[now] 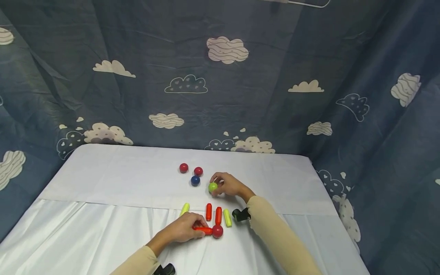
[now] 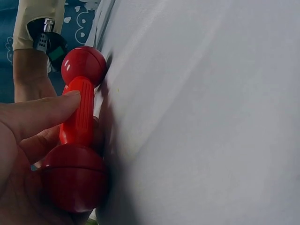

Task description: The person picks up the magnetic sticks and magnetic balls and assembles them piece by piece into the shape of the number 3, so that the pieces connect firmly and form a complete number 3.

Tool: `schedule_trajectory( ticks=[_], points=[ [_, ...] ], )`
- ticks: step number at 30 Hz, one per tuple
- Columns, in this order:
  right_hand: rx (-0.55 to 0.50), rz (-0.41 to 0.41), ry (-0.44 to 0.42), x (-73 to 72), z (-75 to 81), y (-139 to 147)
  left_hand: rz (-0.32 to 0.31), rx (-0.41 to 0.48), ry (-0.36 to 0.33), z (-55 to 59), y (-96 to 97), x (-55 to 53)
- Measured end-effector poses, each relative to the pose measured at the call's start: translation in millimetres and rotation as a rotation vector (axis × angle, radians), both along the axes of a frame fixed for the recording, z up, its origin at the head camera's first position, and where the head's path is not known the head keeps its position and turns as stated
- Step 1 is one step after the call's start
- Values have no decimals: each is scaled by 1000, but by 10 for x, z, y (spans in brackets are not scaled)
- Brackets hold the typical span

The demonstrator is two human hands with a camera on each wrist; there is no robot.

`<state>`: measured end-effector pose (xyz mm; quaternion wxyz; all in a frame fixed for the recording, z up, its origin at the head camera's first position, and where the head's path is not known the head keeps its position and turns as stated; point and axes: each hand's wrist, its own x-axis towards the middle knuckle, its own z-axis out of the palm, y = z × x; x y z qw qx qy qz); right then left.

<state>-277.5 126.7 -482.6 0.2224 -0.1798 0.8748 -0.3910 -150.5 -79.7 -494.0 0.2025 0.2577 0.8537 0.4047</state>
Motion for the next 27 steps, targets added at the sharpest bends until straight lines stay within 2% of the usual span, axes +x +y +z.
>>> schedule_trajectory(
  ticks=[9, 14, 23, 27],
  points=[
    [-144, -36, -127, 97, -11, 82, -1, 14, -12, 4, -3, -2],
    [-215, -42, -151, 144, -45, 131, -4, 16, 6, 10, -11, -3],
    [-365, -90, -287, 167, -137, 236, -4, 26, 20, 20, -11, 5],
    [-402, -101, -305, 180, -152, 266, -6, 25, 13, 15, -5, -9]
  ],
)
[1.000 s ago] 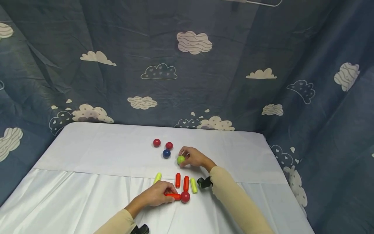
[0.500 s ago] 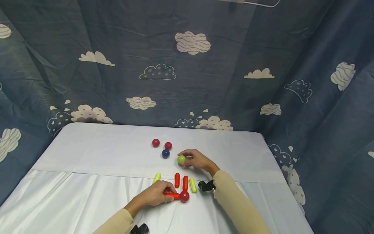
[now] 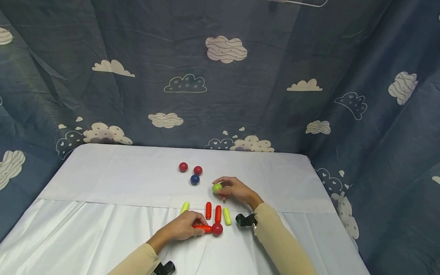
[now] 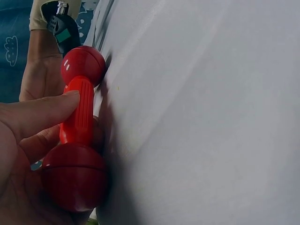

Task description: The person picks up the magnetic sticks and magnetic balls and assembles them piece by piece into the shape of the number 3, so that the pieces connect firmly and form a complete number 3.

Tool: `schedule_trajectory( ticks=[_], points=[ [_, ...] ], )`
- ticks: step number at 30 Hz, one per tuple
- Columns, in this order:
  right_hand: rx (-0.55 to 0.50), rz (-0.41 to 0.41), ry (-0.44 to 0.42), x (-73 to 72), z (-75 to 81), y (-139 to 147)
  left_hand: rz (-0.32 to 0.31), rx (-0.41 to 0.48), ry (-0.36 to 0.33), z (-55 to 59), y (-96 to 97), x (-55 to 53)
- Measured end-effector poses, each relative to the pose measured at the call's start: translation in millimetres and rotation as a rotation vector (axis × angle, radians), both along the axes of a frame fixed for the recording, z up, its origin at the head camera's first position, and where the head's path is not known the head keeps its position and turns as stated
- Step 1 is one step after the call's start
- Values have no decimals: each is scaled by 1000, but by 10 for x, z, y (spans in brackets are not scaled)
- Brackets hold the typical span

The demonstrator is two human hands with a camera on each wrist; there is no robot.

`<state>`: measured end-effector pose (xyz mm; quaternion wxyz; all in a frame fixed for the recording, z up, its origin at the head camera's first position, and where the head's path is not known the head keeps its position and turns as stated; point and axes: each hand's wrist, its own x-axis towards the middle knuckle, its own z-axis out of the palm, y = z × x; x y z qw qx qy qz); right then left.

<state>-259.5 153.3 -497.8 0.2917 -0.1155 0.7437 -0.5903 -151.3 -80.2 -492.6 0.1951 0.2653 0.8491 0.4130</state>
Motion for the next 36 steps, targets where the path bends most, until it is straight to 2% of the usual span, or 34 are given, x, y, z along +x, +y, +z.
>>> schedule_trajectory(
  ticks=[8, 16, 24, 36],
  points=[
    [79, -43, 90, 66, -47, 5, -3, -5, 14, -11, -2, 2],
    [146, -69, 153, 157, -27, 41, 3, -15, -7, -9, 5, -2],
    [176, -52, 186, 240, -32, 53, -4, -9, -18, -6, -3, 0],
    [240, -29, 236, 315, 5, -9, -22, 15, 5, -7, -16, -6]
  ],
)
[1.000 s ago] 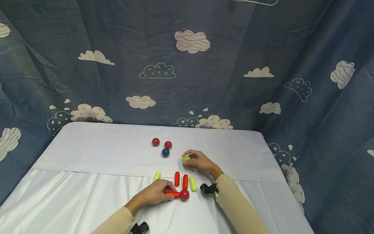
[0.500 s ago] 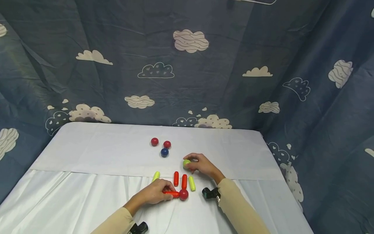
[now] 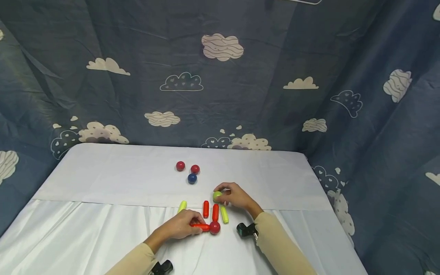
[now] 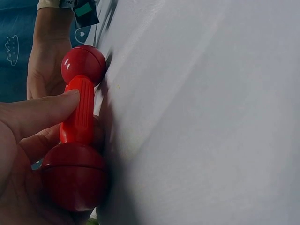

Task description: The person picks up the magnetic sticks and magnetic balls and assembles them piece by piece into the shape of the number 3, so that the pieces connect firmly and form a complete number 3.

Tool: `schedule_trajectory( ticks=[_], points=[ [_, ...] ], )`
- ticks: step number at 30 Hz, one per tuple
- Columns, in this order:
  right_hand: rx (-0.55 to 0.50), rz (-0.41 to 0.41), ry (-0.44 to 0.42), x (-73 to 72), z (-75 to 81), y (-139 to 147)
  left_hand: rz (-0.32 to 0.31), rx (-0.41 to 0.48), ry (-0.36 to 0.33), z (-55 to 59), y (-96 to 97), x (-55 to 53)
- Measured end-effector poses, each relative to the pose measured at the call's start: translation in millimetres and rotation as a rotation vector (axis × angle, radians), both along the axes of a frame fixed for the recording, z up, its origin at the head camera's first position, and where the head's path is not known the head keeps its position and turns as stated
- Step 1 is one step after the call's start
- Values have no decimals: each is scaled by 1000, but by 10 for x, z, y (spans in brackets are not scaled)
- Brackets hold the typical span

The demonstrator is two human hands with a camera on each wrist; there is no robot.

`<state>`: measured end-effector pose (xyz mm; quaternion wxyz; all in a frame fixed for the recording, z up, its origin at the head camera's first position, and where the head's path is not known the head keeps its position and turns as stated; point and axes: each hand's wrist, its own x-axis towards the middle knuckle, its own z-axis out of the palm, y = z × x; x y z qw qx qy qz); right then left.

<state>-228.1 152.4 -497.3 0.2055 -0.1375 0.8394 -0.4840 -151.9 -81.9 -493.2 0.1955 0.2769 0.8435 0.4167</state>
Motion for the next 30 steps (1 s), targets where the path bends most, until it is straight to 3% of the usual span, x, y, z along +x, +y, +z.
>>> schedule_trajectory(
  ticks=[30],
  points=[
    [164, 77, 107, 56, 70, -78, -7, -10, -1, -20, 10, -9]
  ],
)
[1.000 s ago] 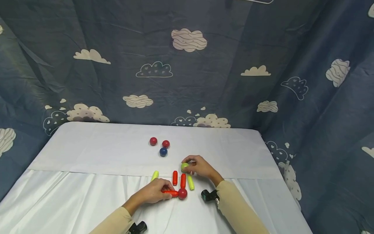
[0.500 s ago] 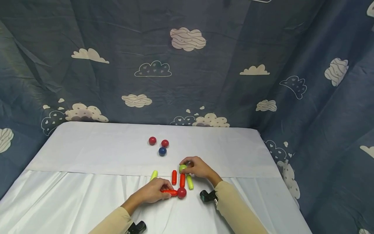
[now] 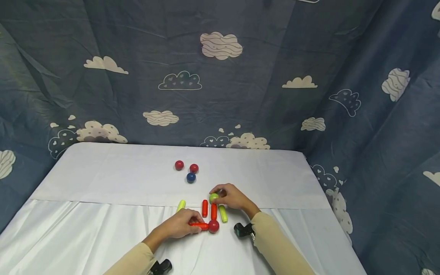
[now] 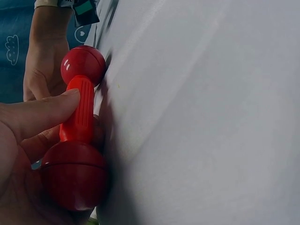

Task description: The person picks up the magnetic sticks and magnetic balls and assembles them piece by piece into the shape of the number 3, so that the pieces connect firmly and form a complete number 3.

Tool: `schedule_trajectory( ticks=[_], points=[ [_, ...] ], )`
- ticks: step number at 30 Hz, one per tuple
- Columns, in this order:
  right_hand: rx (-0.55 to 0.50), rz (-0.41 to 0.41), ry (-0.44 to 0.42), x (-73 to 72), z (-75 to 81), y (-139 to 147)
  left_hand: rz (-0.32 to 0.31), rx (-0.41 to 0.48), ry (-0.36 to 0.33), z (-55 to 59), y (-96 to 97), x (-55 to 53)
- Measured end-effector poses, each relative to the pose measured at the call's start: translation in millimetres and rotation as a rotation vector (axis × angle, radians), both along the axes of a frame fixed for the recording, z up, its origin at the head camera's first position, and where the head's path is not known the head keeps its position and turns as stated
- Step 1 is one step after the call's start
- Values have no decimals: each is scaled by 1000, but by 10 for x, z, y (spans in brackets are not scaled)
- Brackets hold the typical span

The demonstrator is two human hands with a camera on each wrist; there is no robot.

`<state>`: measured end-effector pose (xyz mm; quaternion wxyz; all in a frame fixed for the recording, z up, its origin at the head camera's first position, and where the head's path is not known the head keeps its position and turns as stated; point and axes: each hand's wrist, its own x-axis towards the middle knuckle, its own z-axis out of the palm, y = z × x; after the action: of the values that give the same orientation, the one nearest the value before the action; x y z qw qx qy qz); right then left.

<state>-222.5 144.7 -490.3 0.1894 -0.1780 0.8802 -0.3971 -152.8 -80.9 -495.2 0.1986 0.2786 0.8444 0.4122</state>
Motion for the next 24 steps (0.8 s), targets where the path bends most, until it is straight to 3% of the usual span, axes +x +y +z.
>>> schedule_trajectory(
  ticks=[24],
  points=[
    [4, -29, 17, 87, 14, 78, 11, -11, -7, 38, 6, 18]
  ],
)
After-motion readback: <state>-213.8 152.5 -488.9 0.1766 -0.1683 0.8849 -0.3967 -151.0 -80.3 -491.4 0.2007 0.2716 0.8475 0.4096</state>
